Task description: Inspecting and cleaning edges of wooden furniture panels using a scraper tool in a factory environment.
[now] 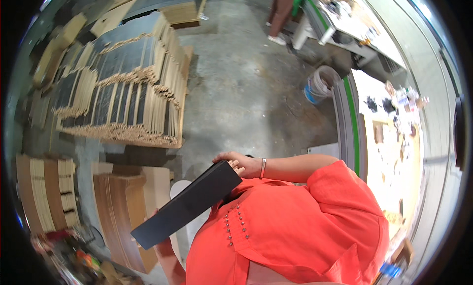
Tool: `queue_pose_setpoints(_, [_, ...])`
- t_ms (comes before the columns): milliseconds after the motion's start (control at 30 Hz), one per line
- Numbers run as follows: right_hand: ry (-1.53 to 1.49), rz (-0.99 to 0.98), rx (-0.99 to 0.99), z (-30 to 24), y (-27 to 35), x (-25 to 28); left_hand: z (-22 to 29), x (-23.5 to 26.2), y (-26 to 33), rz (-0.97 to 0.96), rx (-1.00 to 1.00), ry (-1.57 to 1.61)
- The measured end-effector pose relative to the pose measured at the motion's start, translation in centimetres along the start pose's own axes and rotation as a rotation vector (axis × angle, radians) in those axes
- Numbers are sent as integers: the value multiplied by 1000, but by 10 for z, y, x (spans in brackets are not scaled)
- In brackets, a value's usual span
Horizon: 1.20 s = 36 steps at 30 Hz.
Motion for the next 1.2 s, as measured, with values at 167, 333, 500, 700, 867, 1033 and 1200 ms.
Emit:
queue_pose_setpoints(167, [-551, 380, -401, -32, -13, 62, -8, -94, -125, -128, 160, -40])
queue_pose_setpoints(333, [-757, 480, -347, -33, -46, 169, -43, -167, -242, 51, 365, -123])
queue_pose_setpoints(500, [-688, 546, -350, -113, -58, 269, -69, -286, -329, -145, 346, -69])
queue_pose_setpoints(700, [-735, 530, -255, -198, -95, 384, -121, -360, -476, -425, 97, -295])
queue_pose_setpoints(867, [-772, 587, -250, -251, -161, 480, -151, -422, -607, -462, 87, -289])
queue_pose_setpoints(1033, [-750, 618, -163, -319, -231, 561, -176, -481, -751, -434, 320, -112])
queue_pose_setpoints(1200, [-846, 650, -98, -383, -301, 634, -164, -552, -863, -525, 293, -185])
Point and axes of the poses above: each hand's wrist, its own y-axis away from the middle knuckle, its own x-axis out of the back of the hand, z = x × y, the point moved 2 cm from there along -y, towards the middle knuckle, and after that the axes turned 7 degrees about -x, right-handed, at the moved point
